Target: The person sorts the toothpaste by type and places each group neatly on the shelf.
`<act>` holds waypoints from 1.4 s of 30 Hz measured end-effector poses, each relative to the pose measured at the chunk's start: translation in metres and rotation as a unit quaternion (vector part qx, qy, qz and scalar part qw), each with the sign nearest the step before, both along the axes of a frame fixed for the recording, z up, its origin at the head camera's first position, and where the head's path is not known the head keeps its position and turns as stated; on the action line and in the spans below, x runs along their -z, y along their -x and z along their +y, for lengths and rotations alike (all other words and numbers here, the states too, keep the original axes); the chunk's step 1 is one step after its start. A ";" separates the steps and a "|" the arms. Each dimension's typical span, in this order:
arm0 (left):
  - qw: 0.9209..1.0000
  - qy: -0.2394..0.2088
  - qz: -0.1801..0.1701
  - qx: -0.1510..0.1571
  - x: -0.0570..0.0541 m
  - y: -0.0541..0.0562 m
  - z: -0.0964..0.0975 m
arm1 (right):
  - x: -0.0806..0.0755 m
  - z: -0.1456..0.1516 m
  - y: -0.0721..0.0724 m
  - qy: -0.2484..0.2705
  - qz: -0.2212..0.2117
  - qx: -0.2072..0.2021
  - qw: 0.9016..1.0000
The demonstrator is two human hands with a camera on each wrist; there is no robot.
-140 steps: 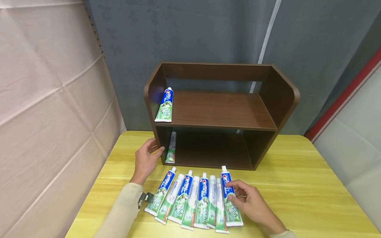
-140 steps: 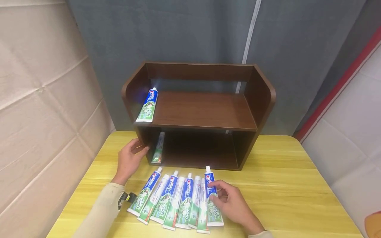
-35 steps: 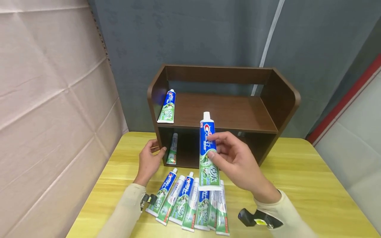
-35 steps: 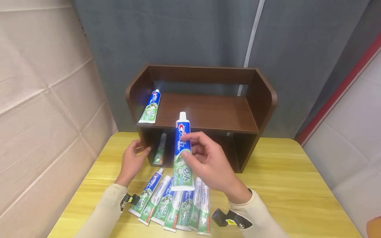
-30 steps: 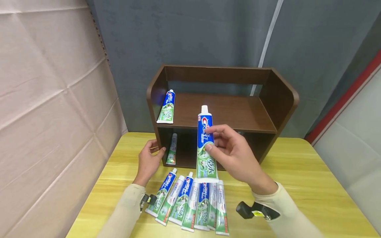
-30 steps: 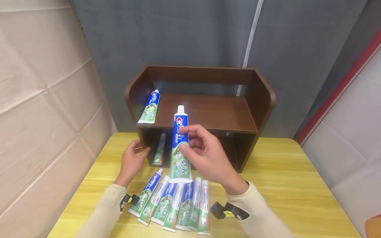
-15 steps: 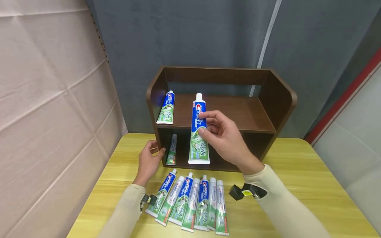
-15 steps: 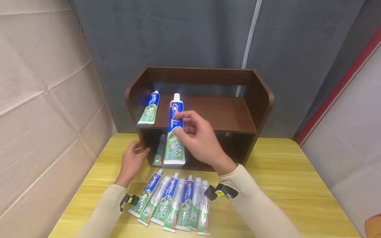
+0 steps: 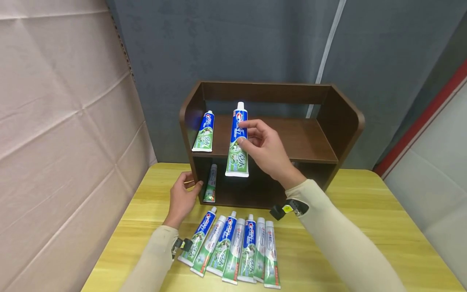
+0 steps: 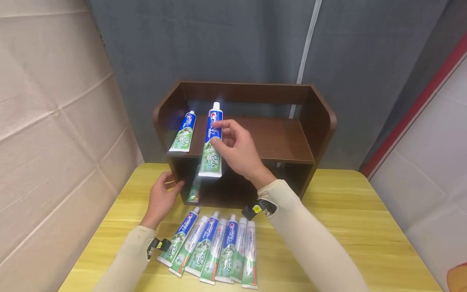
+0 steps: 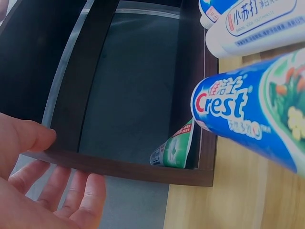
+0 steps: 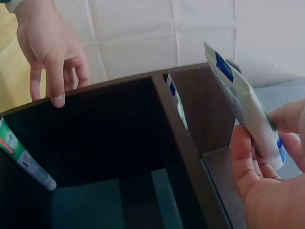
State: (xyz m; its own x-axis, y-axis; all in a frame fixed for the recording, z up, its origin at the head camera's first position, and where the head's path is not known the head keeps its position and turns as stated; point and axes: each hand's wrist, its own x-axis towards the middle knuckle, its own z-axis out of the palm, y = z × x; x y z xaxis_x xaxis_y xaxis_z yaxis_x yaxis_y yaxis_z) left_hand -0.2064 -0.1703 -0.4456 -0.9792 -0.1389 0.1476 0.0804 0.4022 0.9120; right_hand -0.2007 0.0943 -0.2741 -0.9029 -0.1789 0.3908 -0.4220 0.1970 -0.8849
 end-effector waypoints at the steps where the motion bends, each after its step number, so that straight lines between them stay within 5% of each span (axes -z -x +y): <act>1: 1.000 0.000 0.000 -0.001 0.000 0.000 0.000 | 0.000 -0.001 0.004 0.000 -0.002 0.000 1.000; 19: 1.000 -0.007 -0.002 0.002 0.000 0.000 0.001 | -0.008 -0.012 0.066 -0.020 -0.074 0.010 0.997; 42: 1.000 -0.007 -0.007 0.002 0.000 0.002 -0.001 | -0.009 -0.016 0.081 -0.193 -0.089 0.054 0.976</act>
